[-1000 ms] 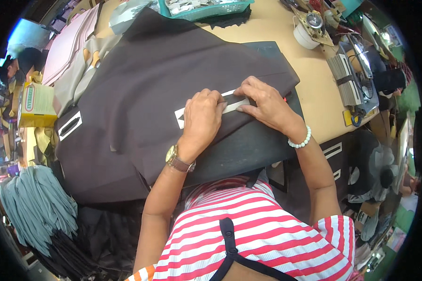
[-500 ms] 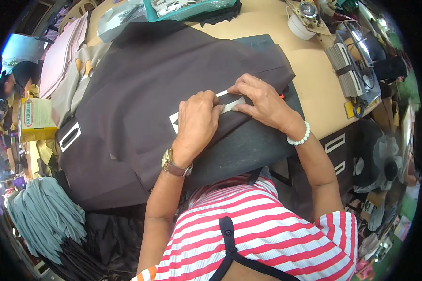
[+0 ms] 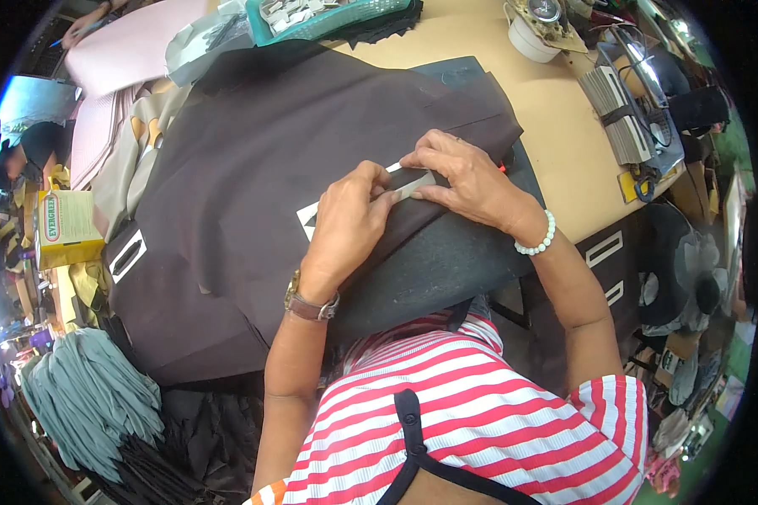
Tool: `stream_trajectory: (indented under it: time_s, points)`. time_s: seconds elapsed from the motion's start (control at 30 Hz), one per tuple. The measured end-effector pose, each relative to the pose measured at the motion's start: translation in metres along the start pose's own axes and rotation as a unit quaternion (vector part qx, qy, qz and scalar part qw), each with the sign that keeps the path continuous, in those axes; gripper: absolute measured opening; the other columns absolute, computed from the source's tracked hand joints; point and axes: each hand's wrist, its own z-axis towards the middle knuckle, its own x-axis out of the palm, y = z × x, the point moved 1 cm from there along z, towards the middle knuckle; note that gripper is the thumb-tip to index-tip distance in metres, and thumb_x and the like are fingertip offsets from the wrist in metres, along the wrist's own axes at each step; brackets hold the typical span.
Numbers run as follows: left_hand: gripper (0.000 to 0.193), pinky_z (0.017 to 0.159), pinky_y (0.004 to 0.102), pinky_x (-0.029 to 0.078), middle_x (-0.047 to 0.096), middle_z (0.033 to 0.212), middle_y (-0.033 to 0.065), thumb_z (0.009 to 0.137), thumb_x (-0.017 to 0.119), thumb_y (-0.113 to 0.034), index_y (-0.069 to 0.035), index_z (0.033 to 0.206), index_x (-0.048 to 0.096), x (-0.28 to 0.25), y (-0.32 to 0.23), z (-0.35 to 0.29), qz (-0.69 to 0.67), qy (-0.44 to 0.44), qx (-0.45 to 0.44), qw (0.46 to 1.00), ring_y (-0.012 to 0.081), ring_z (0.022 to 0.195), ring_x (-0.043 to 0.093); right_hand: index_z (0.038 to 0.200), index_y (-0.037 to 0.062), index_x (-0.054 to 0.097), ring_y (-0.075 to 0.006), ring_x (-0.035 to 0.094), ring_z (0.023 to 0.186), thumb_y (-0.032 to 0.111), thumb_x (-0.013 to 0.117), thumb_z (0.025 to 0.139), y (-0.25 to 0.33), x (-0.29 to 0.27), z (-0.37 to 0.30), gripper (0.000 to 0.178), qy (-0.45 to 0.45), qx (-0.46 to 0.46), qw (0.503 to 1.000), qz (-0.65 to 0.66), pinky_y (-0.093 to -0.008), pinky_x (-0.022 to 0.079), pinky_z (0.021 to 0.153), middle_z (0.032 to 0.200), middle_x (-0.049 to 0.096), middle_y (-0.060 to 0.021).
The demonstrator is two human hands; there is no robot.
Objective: The person cuts a hole in a dark leather panel using a utility knife and then fits a rectangular white frame into the opening, smoothing the material around it by hand.
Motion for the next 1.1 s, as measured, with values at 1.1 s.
stream_trajectory:
  time_s: [1.1]
  points:
    - [0.015, 0.066, 0.0337, 0.047, 0.061, 0.078, 0.0108, 0.077, 0.071, -0.013, 0.0, 0.085, 0.067, -0.036, 0.036, -0.037, 0.051, 0.001, -0.002, 0.999, 0.0238, 0.073, 0.06, 0.129, 0.0099, 0.049, -0.0381, 0.03, 0.133, 0.042, 0.067, 0.078, 0.003, 0.04, 0.03, 0.062, 0.025, -0.051, 0.981, -0.184, -0.0501, 0.027, 0.109, 0.14, 0.038, -0.017]
